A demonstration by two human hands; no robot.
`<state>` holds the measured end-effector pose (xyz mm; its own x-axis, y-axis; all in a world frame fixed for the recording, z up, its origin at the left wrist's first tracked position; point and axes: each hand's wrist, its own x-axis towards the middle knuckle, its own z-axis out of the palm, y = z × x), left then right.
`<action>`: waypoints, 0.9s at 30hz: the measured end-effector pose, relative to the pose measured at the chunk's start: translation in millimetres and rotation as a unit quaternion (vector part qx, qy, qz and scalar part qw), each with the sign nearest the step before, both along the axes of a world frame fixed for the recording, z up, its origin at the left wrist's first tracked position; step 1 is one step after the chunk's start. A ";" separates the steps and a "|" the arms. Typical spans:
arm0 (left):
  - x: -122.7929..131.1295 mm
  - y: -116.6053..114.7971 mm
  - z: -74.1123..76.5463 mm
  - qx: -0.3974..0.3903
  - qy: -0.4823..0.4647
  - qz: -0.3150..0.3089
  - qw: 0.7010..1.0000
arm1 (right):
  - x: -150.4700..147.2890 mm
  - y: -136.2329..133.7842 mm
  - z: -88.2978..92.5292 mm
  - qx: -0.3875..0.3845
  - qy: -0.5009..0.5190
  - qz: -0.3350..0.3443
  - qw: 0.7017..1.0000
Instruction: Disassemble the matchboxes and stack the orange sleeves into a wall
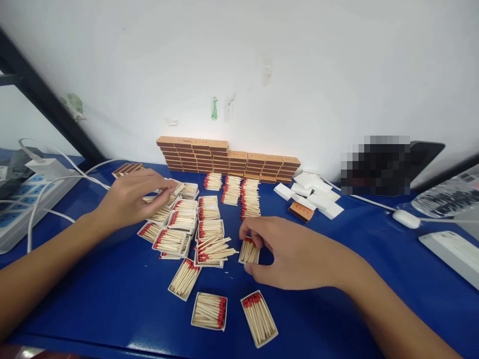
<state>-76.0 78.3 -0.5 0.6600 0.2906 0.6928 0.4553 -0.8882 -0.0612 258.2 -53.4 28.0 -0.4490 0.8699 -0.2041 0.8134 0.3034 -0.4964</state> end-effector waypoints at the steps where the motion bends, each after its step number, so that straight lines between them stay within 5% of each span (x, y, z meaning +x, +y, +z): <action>1: 0.1 -0.1 0.1 -0.003 0.000 0.000 1.000 | -2.8 -0.3 -1.4 0.009 -0.001 -0.005 1.000; 20: -2.3 -0.5 0.2 0.006 0.002 0.000 1.000 | -30.3 -8.1 -2.0 0.105 0.025 0.003 0.994; 27: 3.1 -17.0 9.7 -0.022 -0.014 -0.025 0.999 | -16.9 -2.9 1.6 0.091 0.003 -0.008 0.996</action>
<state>-72.9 61.2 9.2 0.6547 0.2879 0.6989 0.4105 -0.9118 -0.0089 241.4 -56.3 29.5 -0.4346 0.8997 -0.0403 0.8166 0.3748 -0.4390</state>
